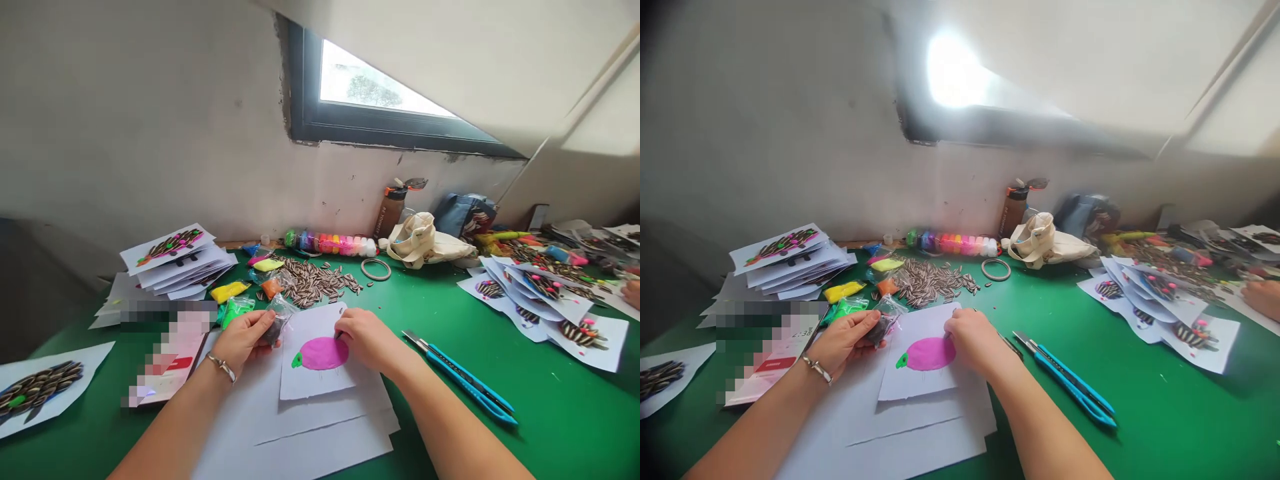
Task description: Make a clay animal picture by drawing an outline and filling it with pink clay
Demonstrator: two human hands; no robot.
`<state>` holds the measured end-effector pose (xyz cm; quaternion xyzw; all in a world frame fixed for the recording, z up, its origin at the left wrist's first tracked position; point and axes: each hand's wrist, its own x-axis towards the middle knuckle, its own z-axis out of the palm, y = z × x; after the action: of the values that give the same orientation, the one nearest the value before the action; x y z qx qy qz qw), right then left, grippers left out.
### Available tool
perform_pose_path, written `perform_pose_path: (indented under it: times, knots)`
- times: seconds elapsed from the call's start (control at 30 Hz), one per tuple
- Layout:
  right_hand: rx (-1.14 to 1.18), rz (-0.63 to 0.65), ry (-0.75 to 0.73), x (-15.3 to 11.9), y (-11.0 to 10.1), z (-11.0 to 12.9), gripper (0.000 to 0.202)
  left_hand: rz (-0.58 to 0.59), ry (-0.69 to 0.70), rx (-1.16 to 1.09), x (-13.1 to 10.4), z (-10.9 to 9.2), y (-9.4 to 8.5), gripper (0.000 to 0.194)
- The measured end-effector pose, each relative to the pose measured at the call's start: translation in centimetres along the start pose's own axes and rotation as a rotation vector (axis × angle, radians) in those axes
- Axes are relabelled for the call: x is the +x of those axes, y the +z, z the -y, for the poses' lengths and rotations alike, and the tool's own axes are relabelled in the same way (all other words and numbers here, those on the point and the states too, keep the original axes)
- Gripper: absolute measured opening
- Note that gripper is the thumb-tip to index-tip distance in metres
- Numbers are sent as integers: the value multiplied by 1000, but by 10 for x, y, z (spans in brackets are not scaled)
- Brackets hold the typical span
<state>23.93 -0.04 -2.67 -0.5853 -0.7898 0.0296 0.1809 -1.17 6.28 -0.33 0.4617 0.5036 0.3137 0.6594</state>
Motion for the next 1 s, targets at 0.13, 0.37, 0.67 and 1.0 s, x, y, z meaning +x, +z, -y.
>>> perform_pose_path:
  times: [0.13,0.37,0.67,1.0]
  knots:
    - [10,69,19,0,-3,0,20,9,-31,-6,4,1,-2,51]
    - [57,-19,186,9,9,8,18,-3,-37,-21,4,1,-1,49]
    - [767,-466,459,14,-13,-2,32,127,45,49,-1,2,3,48]
    - [875,-209,207,13,-6,59,28,265,52,111,-9,2,11,53]
